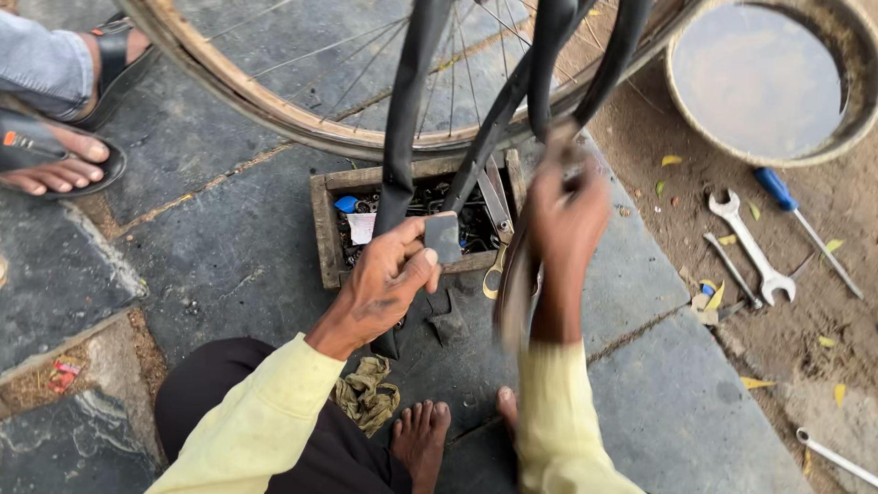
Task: The person is repairing a bicycle inner tube. They use scissors to cut a patch, apply it to the tube, and then use a wooden mallet to hammer the patch into place. Finally, they apply glue to the patched area.
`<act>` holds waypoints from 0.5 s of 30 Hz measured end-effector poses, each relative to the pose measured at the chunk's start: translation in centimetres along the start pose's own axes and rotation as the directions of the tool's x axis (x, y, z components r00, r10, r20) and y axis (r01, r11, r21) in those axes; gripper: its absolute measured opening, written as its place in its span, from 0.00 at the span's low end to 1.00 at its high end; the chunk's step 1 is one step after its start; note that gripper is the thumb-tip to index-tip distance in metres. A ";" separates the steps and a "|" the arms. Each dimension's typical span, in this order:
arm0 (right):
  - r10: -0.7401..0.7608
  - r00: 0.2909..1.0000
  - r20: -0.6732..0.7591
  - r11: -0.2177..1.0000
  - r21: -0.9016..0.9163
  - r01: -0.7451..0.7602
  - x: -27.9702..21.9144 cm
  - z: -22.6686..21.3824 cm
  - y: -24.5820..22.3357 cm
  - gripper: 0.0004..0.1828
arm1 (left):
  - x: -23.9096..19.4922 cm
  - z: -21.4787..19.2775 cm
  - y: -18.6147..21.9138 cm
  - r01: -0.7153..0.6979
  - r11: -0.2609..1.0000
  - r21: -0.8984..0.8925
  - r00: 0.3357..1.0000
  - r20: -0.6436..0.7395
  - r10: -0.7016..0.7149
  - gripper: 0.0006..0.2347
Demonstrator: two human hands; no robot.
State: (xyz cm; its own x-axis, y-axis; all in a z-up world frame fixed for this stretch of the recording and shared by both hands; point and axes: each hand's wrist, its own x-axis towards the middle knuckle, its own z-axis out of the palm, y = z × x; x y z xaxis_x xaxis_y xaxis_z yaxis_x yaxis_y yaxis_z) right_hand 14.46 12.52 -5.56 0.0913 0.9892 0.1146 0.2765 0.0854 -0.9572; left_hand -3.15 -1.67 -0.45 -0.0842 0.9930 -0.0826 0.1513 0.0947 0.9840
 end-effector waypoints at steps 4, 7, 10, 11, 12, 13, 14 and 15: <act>-0.313 0.859 0.406 0.923 -0.085 0.376 -8.4 -2.4 -4.2 0.34 | 0.0 0.1 1.0 0.050 0.998 0.043 0.998 0.045 -0.052 0.19; -0.407 0.910 0.075 0.895 -0.163 0.414 -3.2 2.1 -2.9 0.26 | -0.5 1.7 0.5 0.084 0.991 -0.107 0.974 0.217 -0.059 0.20; -0.105 0.985 -0.134 0.994 0.021 0.108 6.7 6.5 0.2 0.26 | 0.0 1.6 0.3 -0.045 0.973 0.228 0.994 0.111 0.019 0.16; -0.106 0.958 -0.266 0.993 -0.085 0.086 8.8 6.4 0.4 0.27 | 0.2 1.3 0.8 0.026 0.982 0.188 0.997 0.071 -0.040 0.18; -0.120 0.917 -0.380 0.982 -0.183 0.053 9.3 5.9 0.1 0.27 | -0.1 1.1 1.1 0.100 0.985 0.142 0.994 0.020 -0.104 0.20; -0.060 0.920 -0.388 0.994 -0.111 0.018 8.7 4.8 -0.7 0.27 | -0.1 0.7 1.3 0.171 0.981 0.090 0.985 -0.027 -0.169 0.23; -0.011 0.963 -0.270 0.999 -0.045 -0.001 6.5 3.0 -1.2 0.26 | -0.3 0.6 1.2 0.141 0.988 0.070 0.990 -0.017 -0.140 0.21; 0.011 0.993 -0.114 1.000 -0.010 -0.012 3.5 1.1 -1.9 0.25 | -0.2 0.4 1.1 0.110 0.993 0.048 0.994 -0.008 -0.110 0.20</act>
State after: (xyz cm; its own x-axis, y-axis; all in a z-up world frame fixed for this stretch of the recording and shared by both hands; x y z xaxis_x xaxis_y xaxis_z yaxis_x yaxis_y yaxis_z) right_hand 13.18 15.92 -3.61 0.2029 0.9701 0.1335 0.2850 0.0719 -0.9558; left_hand -2.56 -1.72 0.60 -0.1085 0.9760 -0.1887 0.1887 0.2065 0.9601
